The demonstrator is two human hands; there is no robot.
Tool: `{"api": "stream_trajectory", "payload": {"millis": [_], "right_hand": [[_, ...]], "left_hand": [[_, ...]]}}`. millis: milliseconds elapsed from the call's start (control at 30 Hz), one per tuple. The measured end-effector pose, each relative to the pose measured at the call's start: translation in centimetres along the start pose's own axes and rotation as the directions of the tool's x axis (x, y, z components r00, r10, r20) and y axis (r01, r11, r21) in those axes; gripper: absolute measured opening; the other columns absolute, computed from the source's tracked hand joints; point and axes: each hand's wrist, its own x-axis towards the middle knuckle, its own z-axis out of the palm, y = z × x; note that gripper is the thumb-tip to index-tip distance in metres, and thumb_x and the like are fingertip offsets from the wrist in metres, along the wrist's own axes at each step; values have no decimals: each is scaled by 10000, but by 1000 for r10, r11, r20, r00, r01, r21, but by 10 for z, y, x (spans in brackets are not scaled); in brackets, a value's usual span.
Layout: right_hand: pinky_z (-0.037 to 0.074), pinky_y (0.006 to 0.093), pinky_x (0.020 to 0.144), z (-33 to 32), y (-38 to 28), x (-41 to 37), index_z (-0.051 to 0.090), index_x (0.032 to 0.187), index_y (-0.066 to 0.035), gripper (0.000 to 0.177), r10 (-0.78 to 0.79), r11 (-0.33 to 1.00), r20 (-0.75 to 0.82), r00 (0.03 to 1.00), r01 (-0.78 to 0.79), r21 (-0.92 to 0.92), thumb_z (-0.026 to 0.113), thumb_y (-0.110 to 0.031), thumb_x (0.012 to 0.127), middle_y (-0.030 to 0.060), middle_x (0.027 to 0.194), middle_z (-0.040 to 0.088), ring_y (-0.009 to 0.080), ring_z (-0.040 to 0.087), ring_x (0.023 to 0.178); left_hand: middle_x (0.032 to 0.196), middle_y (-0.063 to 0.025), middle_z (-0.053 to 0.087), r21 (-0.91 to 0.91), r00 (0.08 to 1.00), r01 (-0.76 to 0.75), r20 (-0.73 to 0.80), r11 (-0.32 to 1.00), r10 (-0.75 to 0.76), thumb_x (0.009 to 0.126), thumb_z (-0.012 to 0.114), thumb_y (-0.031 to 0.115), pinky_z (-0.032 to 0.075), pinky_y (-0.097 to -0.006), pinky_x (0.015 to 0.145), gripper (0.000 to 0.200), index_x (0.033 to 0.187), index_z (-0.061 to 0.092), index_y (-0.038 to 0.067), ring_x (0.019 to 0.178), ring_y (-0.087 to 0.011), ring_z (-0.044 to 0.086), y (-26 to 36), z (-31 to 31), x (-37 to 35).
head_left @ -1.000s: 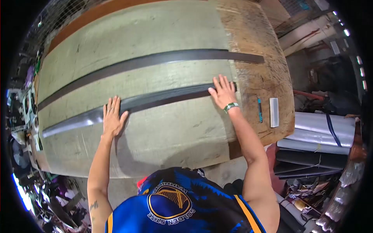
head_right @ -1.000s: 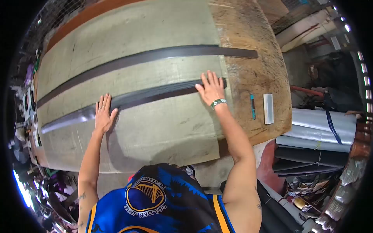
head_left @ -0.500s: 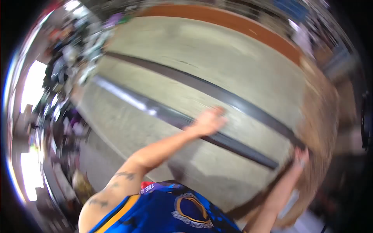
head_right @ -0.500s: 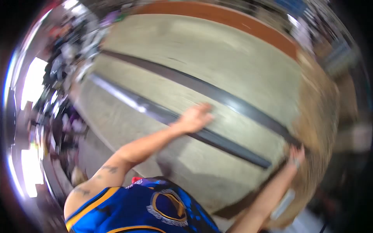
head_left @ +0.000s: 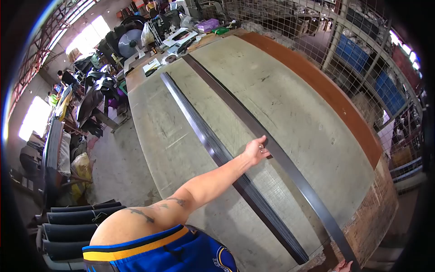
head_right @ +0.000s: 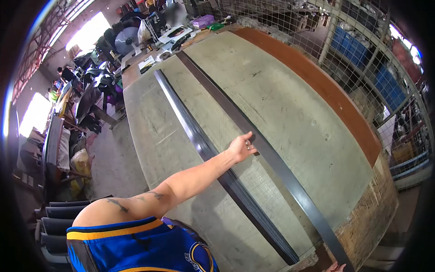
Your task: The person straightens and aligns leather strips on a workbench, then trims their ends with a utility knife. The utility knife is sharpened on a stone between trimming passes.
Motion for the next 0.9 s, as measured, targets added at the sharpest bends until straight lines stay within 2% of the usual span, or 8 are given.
{"api": "stream_trajectory", "payload": {"millis": [33, 67, 167, 200, 433, 633, 733, 900], "right_hand": [[597, 435, 725, 0, 1, -10, 690, 1310, -6, 389, -15, 1000, -28, 999, 15, -21, 652, -300, 1058, 169, 1069, 704, 313, 669, 1049], [598, 436, 728, 6, 6, -16, 688, 1306, -6, 384, -4, 999, -3, 1000, 4, -36, 653, -296, 1057, 169, 1070, 704, 314, 670, 1044], [601, 437, 736, 27, 21, -33, 683, 1295, -6, 370, 12, 998, 17, 1000, -11, -57, 656, -286, 1054, 170, 1073, 705, 317, 676, 1030], [602, 438, 739, 34, 24, -37, 682, 1292, -6, 366, 16, 997, 24, 1000, -14, -72, 657, -282, 1053, 170, 1074, 705, 318, 677, 1026], [610, 442, 758, 72, 41, -39, 670, 1265, -6, 334, 47, 993, 68, 997, -39, -113, 664, -258, 1046, 171, 1082, 707, 325, 690, 994], [617, 445, 775, 93, 58, -9, 659, 1243, -7, 307, 85, 991, 125, 988, -71, -113, 670, -238, 1041, 172, 1088, 709, 331, 700, 966], [621, 447, 783, 96, 62, 8, 654, 1232, -7, 294, 98, 990, 150, 984, -82, -111, 673, -227, 1038, 173, 1091, 710, 334, 705, 952], [626, 450, 797, 98, 72, 44, 645, 1213, -8, 273, 117, 990, 243, 963, -95, -101, 677, -210, 1033, 173, 1096, 711, 339, 714, 929]], "left_hand": [[1248, -141, 649, 79, 997, -68, -16, 994, 70, 1042, 679, 280, 521, -550, 1053, 325, 1242, 516, 83, 1138, -301, 675, 7, 6, -6], [1035, -78, 699, 58, 987, -159, 20, 986, 158, 1025, 698, 134, 616, -497, 847, 186, 1010, 513, 124, 857, -227, 711, 8, 14, -14], [891, -29, 682, 126, 957, -279, 112, 952, 266, 1014, 711, 121, 629, -412, 687, 194, 954, 528, 140, 698, -160, 661, 12, 38, -35], [961, -58, 697, 158, 954, -289, 135, 944, 270, 1033, 679, 117, 643, -414, 704, 124, 1083, 571, 81, 825, -194, 725, 11, 42, -40], [966, -78, 736, 103, 955, -257, 181, 961, 235, 1060, 628, 109, 649, -408, 718, 84, 1134, 611, 71, 807, -206, 745, -3, 46, 4], [1028, -110, 754, 139, 982, -179, 87, 974, 168, 1063, 606, 88, 651, -425, 778, 92, 1153, 627, 89, 881, -268, 763, 0, 48, 50], [1061, -158, 750, 106, 980, -178, 105, 978, 167, 1058, 602, 75, 647, -449, 803, 138, 1190, 614, 34, 925, -306, 765, -2, 40, 66], [1032, -288, 730, 449, 998, 23, -59, 893, 5, 1017, 642, 80, 683, -441, 737, 413, 1262, 535, -235, 867, -386, 767, 12, 34, 86]]}}
